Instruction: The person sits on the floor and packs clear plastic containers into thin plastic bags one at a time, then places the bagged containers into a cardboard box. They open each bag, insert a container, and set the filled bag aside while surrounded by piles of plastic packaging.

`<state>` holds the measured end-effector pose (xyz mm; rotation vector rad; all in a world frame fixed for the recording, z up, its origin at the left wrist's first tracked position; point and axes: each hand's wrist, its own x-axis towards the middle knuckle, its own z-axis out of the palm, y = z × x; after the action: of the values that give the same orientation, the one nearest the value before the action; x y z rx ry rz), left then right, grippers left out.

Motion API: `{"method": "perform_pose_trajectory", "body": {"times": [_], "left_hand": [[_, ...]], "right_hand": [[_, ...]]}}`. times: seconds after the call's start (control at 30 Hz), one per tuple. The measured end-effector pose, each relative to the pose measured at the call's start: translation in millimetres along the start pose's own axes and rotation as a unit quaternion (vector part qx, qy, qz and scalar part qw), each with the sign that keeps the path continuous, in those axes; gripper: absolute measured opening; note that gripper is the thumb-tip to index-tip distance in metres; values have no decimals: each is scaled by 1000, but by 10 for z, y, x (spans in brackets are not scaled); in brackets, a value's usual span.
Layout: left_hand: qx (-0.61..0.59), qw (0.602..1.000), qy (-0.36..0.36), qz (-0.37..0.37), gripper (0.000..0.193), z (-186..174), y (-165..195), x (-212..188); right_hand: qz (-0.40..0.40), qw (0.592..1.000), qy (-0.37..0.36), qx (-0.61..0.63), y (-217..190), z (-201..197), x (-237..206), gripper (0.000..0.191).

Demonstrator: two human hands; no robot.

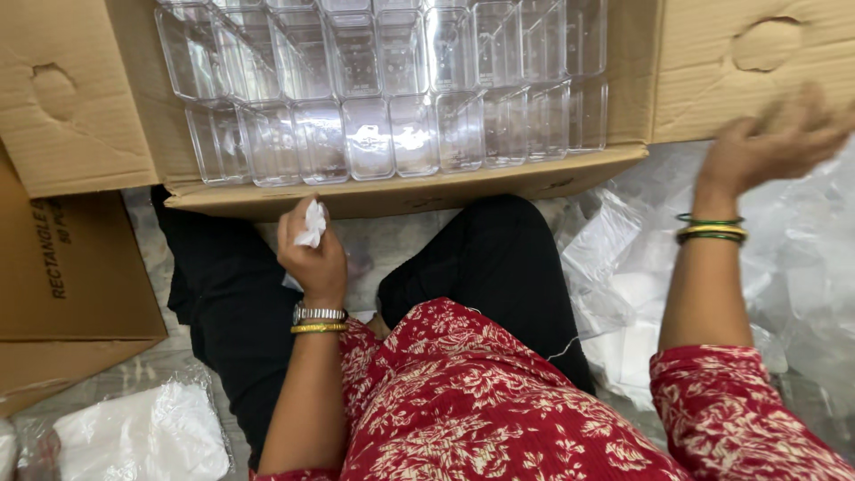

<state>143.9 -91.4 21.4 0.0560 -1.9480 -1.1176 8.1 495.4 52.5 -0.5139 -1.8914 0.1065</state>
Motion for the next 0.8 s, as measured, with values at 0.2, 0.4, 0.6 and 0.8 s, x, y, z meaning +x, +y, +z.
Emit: {"method": "perform_pose_trajectory", "body": {"times": [0.2, 0.4, 0.6, 0.8], "left_hand": [[31, 996, -20, 81, 29, 62, -154, 579], [74, 995, -36, 64, 26, 145, -593, 1275], [143, 987, -65, 32, 20, 403, -1074, 1814], [203, 965, -144, 85, 47, 1129, -1358, 2493]], "right_hand": [[-191, 970, -121, 85, -1250, 308, -379, 69], [-114, 887, -290, 341, -2444, 727, -344, 42], [-157, 874, -329, 322, -3218, 1417, -334, 33], [-197, 898, -237, 313, -3814, 1873, -474, 55]]}}
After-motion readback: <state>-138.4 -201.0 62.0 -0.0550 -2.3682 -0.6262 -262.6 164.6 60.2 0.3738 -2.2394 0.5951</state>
